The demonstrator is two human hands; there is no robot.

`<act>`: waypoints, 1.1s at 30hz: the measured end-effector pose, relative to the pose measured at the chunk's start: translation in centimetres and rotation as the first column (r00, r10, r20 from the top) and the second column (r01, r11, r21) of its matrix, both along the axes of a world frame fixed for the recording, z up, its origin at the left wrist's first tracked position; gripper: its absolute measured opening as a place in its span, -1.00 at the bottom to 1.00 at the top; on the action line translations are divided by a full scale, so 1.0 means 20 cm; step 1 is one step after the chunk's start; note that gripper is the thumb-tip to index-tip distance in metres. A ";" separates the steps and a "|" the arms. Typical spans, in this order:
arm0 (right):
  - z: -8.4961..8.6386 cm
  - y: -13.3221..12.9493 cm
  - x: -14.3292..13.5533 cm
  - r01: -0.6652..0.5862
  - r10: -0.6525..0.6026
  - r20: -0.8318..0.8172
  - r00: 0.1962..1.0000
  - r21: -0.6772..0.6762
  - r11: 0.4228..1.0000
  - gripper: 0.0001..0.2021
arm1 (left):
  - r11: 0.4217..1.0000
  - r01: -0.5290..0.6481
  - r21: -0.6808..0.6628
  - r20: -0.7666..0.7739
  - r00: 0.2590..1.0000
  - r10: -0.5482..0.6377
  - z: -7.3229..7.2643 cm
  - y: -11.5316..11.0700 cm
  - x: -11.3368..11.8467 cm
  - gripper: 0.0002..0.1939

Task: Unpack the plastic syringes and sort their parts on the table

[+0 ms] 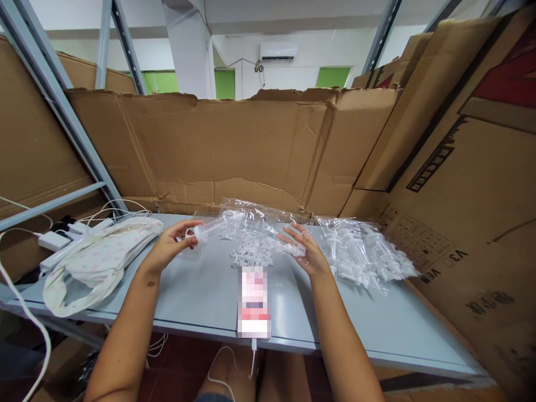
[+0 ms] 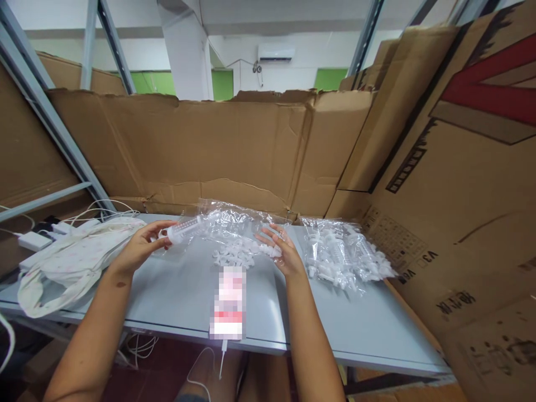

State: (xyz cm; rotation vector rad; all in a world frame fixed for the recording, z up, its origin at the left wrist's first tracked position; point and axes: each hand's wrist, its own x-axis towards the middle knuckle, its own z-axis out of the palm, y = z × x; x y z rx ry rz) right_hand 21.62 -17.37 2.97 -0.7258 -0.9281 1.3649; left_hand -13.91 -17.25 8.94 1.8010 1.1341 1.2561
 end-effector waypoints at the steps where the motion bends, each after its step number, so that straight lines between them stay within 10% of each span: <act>1: 0.00 0.00 0.00 0.009 -0.009 -0.001 1.000 -0.002 1.000 -0.58 | 1.000 -0.016 0.002 0.029 0.999 0.016 -0.02 0.00 -0.01 -0.60; 9: -0.01 0.02 0.02 0.100 -0.101 -0.052 0.993 -0.025 0.995 -0.60 | 0.982 -0.182 -0.052 0.126 0.974 0.187 -0.20 -0.07 -0.02 -0.48; 16: -0.02 0.03 0.03 0.174 -0.178 -0.090 0.980 -0.057 0.983 -0.63 | 0.947 -0.320 0.041 -0.116 0.939 0.323 -0.32 -0.16 0.07 -0.58; 33: 0.00 0.02 0.01 0.159 -0.174 -0.229 0.958 -0.082 0.984 -0.68 | 0.942 -0.189 0.277 -0.641 0.694 0.328 -0.40 -0.09 0.21 -0.63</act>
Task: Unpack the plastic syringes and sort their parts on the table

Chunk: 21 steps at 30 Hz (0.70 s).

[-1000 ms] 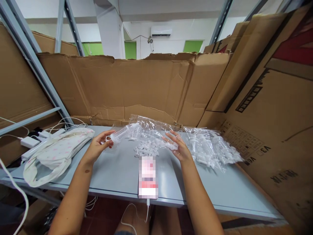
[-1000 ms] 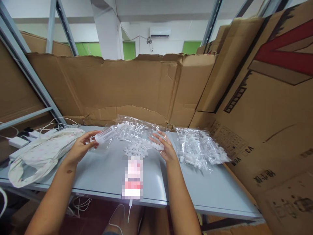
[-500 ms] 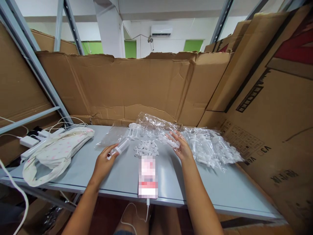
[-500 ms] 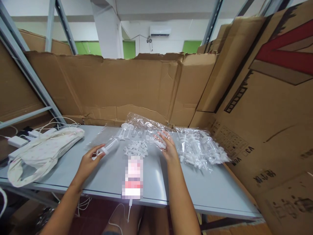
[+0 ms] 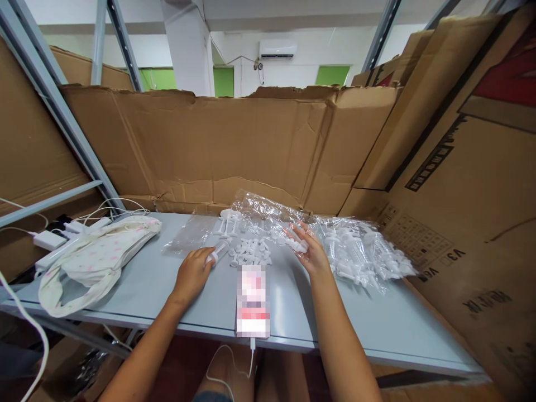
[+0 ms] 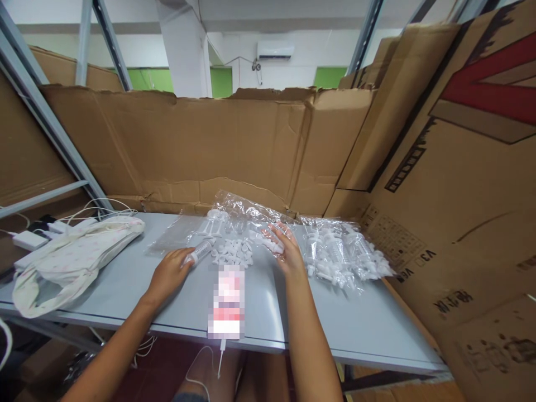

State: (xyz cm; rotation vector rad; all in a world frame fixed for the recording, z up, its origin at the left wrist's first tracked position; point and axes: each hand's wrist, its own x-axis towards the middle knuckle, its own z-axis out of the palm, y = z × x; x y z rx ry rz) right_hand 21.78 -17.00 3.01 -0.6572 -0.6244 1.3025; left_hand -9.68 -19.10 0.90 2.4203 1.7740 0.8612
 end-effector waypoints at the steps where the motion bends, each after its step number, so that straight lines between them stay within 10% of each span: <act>1: 0.00 0.00 0.00 -0.001 0.001 -0.002 1.000 0.004 1.000 -0.68 | 1.000 0.005 0.009 -0.030 1.000 -0.005 0.00 0.00 0.01 -0.63; 13: -0.01 0.01 0.00 -0.005 0.005 -0.004 1.000 0.015 1.000 -0.69 | 1.000 0.019 0.002 -0.277 0.961 -0.018 0.00 0.07 0.04 -0.56; 21: -0.01 0.01 0.00 -0.002 0.002 0.023 1.000 -0.004 1.000 -0.64 | 0.981 0.104 0.164 0.099 0.988 -0.121 0.11 0.02 0.08 -0.62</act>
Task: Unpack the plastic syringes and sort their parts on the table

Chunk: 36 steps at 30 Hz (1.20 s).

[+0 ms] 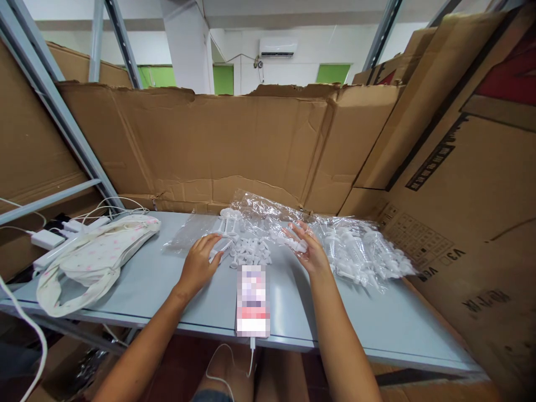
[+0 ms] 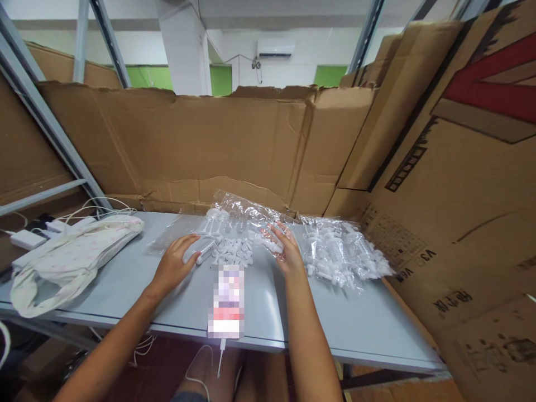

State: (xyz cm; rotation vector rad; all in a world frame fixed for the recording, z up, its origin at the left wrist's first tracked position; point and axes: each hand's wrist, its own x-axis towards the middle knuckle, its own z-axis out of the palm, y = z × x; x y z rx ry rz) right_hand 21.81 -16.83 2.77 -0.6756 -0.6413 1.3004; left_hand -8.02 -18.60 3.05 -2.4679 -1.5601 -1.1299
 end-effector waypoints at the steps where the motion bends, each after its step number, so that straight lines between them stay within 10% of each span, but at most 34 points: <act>1: 0.00 0.00 0.00 0.000 0.000 0.010 1.000 -0.002 1.000 -0.64 | 0.999 0.029 0.019 0.083 0.996 -0.030 0.04 -0.01 0.02 -0.63; 9: 0.00 -0.02 -0.02 -0.030 0.028 0.089 0.996 0.017 0.999 -0.62 | 0.949 0.300 -0.092 0.566 0.800 -0.198 0.22 0.09 0.17 -0.50; 15: 0.03 -0.05 -0.03 -0.068 0.063 0.122 0.991 0.035 0.997 -0.62 | 0.877 0.405 -0.259 0.718 0.688 -0.106 0.27 0.24 0.19 -0.38; 20: 0.05 -0.07 -0.04 -0.099 0.091 0.147 0.985 0.052 0.994 -0.63 | 0.715 0.538 -0.447 0.714 0.695 -0.077 0.30 0.26 0.15 -0.36; 30: 0.04 -0.06 -0.03 -0.155 0.132 0.172 0.976 0.125 0.980 -0.61 | 0.325 0.871 -0.368 0.878 0.440 -0.186 0.24 0.32 0.03 -0.58; 36: 0.02 -0.06 -0.02 -0.210 0.182 0.180 0.967 0.150 0.966 -0.60 | 0.200 0.911 -0.360 0.865 0.406 -0.295 0.21 0.33 -0.03 -0.53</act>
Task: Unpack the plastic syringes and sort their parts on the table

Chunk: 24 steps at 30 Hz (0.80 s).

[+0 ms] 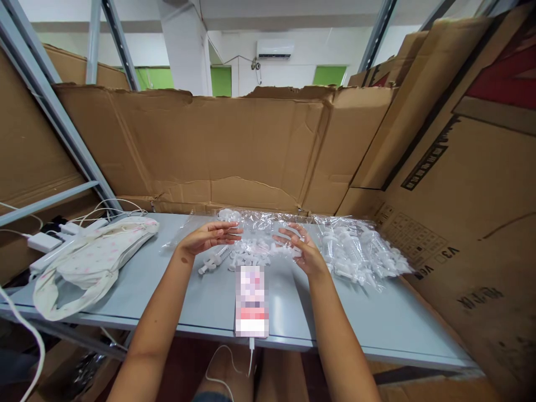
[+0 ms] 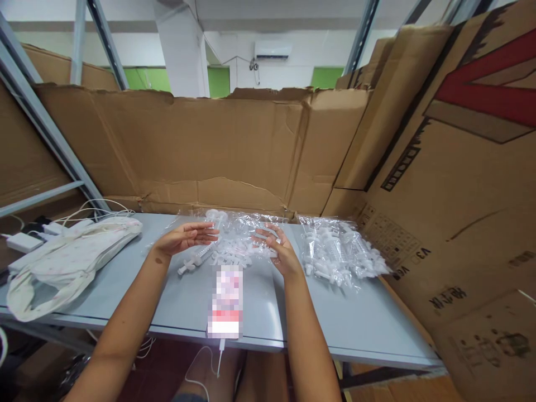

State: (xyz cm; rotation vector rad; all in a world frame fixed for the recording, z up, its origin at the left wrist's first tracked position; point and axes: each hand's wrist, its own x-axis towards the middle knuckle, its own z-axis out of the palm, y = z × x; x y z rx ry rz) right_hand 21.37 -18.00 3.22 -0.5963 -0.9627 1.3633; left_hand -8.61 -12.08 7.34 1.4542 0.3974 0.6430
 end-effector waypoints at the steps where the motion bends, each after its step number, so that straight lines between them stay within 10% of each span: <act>1: 0.00 0.00 0.00 -0.005 0.005 0.003 1.000 0.002 1.000 -0.59 | 1.000 0.018 0.013 -0.022 1.000 -0.018 0.00 0.00 0.00 -0.52; 24: 0.04 -0.04 0.06 -0.234 0.240 0.103 0.965 -0.068 0.970 -0.24 | 0.996 -0.080 0.051 0.010 0.997 0.080 0.05 -0.05 0.08 -0.63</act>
